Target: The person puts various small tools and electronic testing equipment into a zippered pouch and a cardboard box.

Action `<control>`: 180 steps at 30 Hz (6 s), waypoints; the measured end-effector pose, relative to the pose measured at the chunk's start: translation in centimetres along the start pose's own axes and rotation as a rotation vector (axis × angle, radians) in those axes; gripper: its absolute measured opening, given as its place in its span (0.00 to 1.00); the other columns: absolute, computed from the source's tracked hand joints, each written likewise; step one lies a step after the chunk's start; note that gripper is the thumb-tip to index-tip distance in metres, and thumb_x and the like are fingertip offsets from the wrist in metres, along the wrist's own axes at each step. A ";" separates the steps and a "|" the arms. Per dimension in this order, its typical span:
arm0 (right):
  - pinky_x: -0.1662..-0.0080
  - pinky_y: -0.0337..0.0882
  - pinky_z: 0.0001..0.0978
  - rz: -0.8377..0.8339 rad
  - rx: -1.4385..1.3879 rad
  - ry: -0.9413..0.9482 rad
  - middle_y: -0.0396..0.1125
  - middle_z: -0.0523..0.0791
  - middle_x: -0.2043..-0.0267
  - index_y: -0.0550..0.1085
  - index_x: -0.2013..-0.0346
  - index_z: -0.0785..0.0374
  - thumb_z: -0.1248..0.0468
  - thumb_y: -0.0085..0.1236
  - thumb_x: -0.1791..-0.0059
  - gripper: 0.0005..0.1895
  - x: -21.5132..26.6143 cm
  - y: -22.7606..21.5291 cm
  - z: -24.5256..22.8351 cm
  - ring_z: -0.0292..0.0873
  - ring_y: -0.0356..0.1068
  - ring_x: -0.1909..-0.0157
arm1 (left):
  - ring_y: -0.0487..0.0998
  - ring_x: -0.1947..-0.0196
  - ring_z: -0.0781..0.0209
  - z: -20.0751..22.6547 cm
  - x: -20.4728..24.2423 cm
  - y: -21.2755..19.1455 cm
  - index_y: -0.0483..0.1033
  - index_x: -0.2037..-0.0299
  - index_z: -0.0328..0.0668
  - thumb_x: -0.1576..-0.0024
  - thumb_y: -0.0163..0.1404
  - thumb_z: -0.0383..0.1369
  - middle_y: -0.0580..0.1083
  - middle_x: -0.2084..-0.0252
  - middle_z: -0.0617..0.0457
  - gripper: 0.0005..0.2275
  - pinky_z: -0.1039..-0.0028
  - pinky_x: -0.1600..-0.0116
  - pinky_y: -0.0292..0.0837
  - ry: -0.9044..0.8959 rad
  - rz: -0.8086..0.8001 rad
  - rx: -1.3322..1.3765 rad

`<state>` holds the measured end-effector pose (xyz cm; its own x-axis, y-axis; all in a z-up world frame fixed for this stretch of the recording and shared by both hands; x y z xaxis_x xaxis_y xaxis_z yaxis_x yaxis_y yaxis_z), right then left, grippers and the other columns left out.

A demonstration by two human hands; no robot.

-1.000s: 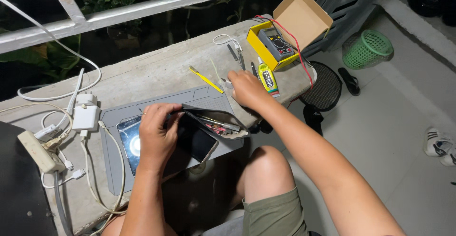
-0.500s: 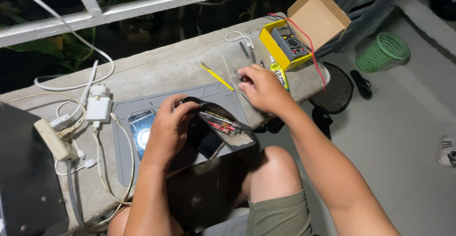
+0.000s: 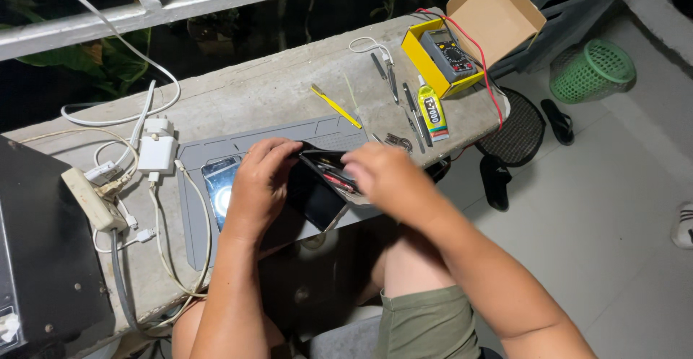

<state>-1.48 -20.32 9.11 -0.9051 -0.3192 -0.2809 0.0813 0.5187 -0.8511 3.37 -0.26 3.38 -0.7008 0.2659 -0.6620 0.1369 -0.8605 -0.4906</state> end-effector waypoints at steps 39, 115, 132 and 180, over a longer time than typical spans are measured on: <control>0.47 0.75 0.46 -0.069 -0.087 -0.174 0.76 0.57 0.54 0.79 0.52 0.67 0.70 0.56 0.50 0.12 -1.9 0.3 0.0 0.59 0.77 0.51 | 0.80 0.55 0.49 0.3 -0.1 0.3 0.80 0.50 0.47 0.40 0.55 0.27 0.77 0.56 0.53 0.10 0.62 0.48 0.75 -0.053 0.008 0.027; 0.57 0.74 0.57 0.231 0.574 0.471 0.68 0.58 0.62 0.70 0.60 0.74 0.71 0.40 0.51 0.11 -0.4 2.4 20.1 0.67 0.73 0.58 | 0.81 0.54 0.48 0.5 0.3 0.4 0.80 0.52 0.45 0.40 0.53 0.21 0.78 0.56 0.51 0.10 0.60 0.48 0.75 -0.090 0.010 0.045; 0.70 0.67 0.32 0.065 0.816 -0.110 0.60 0.39 0.75 0.64 0.76 0.52 0.63 0.47 0.54 0.05 2.7 3.0 0.2 0.45 0.69 0.70 | 0.82 0.57 0.49 0.6 0.3 0.3 0.81 0.55 0.47 0.42 0.53 0.22 0.79 0.59 0.53 0.09 0.63 0.48 0.76 -0.137 0.058 0.173; 0.63 0.72 0.51 -0.670 0.473 0.269 0.72 0.51 0.66 0.77 0.68 0.62 0.73 0.47 0.53 0.09 -0.2 3.3 2.2 0.59 0.73 0.64 | 0.80 0.55 0.61 0.3 0.2 0.6 0.80 0.55 0.41 0.41 0.51 0.23 0.78 0.57 0.52 0.07 0.75 0.49 0.74 -0.185 0.003 0.214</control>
<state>-0.13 -20.31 5.38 -0.8877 -0.2100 0.4097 -0.3936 -0.1155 -0.9120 3.09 -0.83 3.16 -0.8189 0.1967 -0.5392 0.0020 -0.9385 -0.3454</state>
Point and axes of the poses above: each hand's wrist, its own x-axis away from the middle knuckle, its own y-axis out of the palm, z = x × y, the point moved 5 cm from there along -x, towards the middle knuckle
